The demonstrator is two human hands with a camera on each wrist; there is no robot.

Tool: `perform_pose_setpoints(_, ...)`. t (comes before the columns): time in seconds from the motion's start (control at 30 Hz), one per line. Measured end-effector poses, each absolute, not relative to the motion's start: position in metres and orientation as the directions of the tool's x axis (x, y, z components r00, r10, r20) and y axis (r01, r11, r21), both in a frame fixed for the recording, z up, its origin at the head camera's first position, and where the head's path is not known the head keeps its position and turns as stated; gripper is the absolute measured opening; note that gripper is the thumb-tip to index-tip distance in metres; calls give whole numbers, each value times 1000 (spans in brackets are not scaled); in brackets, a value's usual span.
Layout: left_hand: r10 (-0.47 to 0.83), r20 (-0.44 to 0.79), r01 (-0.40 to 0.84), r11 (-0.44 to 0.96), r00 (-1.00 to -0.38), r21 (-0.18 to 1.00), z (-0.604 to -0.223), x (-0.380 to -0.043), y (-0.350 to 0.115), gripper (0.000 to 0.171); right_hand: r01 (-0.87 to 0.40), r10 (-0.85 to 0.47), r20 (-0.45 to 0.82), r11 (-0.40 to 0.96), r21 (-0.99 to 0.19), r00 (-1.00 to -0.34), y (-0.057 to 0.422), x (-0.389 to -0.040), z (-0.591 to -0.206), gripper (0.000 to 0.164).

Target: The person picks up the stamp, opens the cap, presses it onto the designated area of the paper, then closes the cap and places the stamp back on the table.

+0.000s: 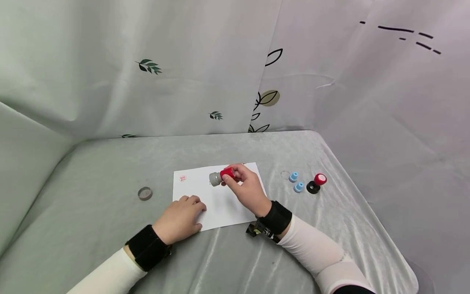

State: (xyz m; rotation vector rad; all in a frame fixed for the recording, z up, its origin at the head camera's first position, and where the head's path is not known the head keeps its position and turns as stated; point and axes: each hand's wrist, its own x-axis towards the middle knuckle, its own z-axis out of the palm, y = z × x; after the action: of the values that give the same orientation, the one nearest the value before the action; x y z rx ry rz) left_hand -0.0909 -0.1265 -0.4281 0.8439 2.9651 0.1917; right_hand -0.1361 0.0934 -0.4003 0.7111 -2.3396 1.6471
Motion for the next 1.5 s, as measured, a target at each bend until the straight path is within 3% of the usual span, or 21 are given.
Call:
perform_pose_setpoints(0.33,529,-45,511,836,-848,197,-427,-95,-130,37,-490,-319,408,246,-836,-856,97,-134,-399,16)
perform_pose_setpoints(0.53,506,38,500,833,-861,237,-429,-101,-145,42,-506,-348,415,233,-830,-841,97,-133,-400,18)
perform_pose_setpoints(0.8,273,96,289,912,-957,290,-424,-111,-193,55,-515,-386,411,219,-829,-826,97,-132,-401,20)
perform_pose_setpoints(1.03,79,58,93,943,-995,320,-419,-110,-230,66,-514,-394,404,229,-827,-826,97,-131,-402,19)
perform_pose_setpoints(1.5,47,-16,41,965,-999,261,-422,-117,-248,55,-503,-399,393,223,-835,-828,99,-132,-405,21)
